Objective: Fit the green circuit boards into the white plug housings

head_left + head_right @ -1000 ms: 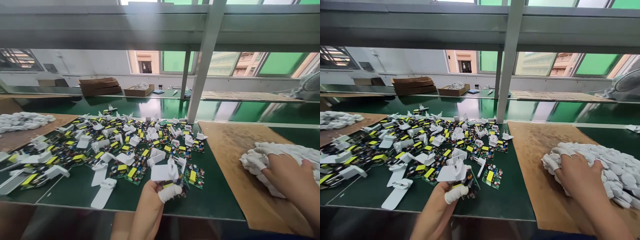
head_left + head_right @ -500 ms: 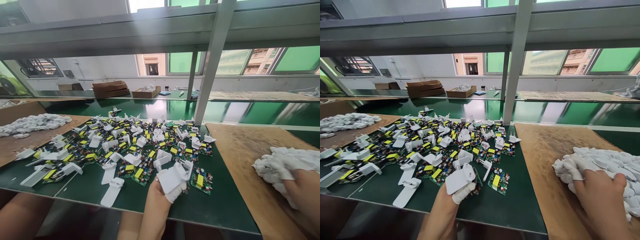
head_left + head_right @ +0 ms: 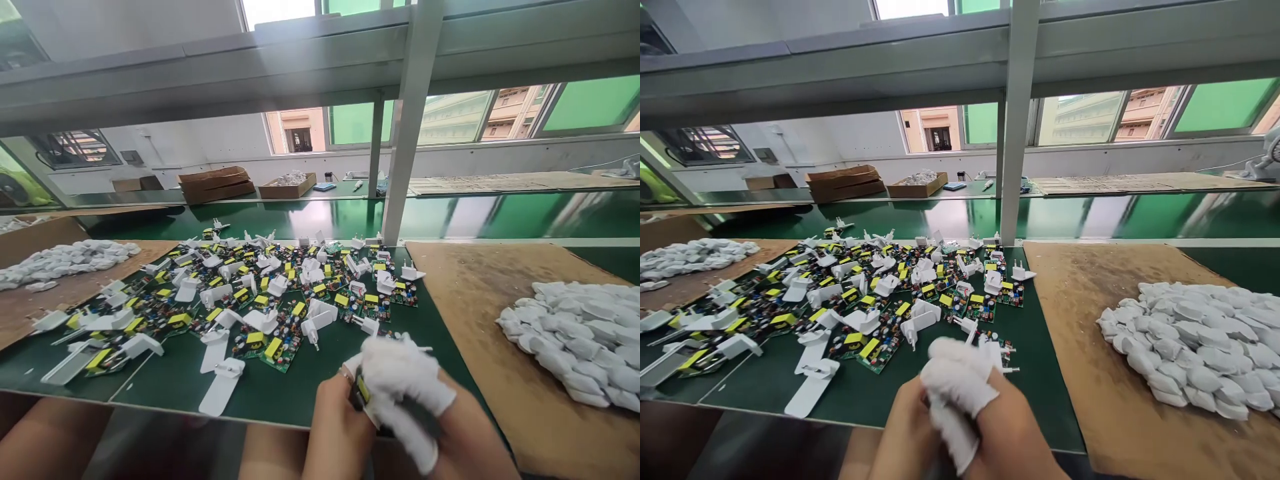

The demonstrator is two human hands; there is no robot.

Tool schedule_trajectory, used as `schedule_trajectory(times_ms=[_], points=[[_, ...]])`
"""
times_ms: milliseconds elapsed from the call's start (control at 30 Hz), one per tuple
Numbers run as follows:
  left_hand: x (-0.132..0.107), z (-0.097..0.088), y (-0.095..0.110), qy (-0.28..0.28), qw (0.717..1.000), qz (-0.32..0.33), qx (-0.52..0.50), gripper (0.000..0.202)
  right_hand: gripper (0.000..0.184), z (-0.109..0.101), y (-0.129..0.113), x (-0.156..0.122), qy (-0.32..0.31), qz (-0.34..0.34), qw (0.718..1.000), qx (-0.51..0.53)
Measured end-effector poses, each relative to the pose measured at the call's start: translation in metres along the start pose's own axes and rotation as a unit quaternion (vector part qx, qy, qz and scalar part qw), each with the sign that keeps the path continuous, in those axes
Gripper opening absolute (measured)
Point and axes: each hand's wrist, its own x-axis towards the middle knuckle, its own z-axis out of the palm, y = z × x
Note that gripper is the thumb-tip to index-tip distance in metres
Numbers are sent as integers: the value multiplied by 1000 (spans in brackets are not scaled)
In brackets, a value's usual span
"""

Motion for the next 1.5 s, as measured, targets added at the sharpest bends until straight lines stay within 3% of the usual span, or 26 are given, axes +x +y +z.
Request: schedule_trajectory(times_ms=[100, 200, 333, 433, 533, 633, 700, 767, 867, 933, 1033, 1133, 1267, 1400, 1500], points=[[-4, -5, 0, -28, 998, 21, 61, 40, 28, -10, 5, 13, 39, -43, 998, -36], [-6, -6, 0, -10, 995, 35, 90, 52, 30, -11, 8, 14, 26, -56, 994, -89], [-8, -3, -2, -4, 989, 49, 137, 46, 23, -2, 8, 14, 3, -60, 991, -123], [-7, -3, -6, 3, 991, 62, 118, 34, 20, 1, 6, 16, -18, -64, 987, -143], [-3, -6, -9, 12, 998, 48, 37, 30, 23, -3, 4, 11, -24, -137, 970, -201], [3, -8, -10, 19, 997, 8, -80, 47, 28, -12, 6, -1, 39, -189, 952, -236], [4, -8, -10, 47, 988, -7, -146, 56, 28, -14, 9, -7, 68, -157, 948, -269], [4, -5, -11, 66, 973, -20, -219, 53, 32, -8, 13, -7, 52, -111, 944, -307], [1, -1, -10, 38, 937, -58, -342, 47, 47, 13, 18, 1, 33, -63, 948, -311], [-1, -1, -7, 26, 920, -84, -381, 45, 47, 28, 21, 4, 59, -41, 955, -288], [-4, -6, 2, 46, 936, -91, -337, 33, 41, 37, 26, 3, 106, -65, 960, -250], [-4, -13, 8, 71, 958, -70, -269, 38, 42, 32, 30, -1, 130, -118, 954, -242], [-2, -18, 2, 58, 974, -43, -215, 37, 51, 23, 30, 2, 112, -183, 943, -254], [-6, -19, -9, 83, 995, 26, -45, 38, 47, 23, 27, 6, 111, -228, 934, -252], [-13, -16, -12, 128, 983, 84, 102, 33, 46, 24, 25, 6, 116, -230, 932, -255]])
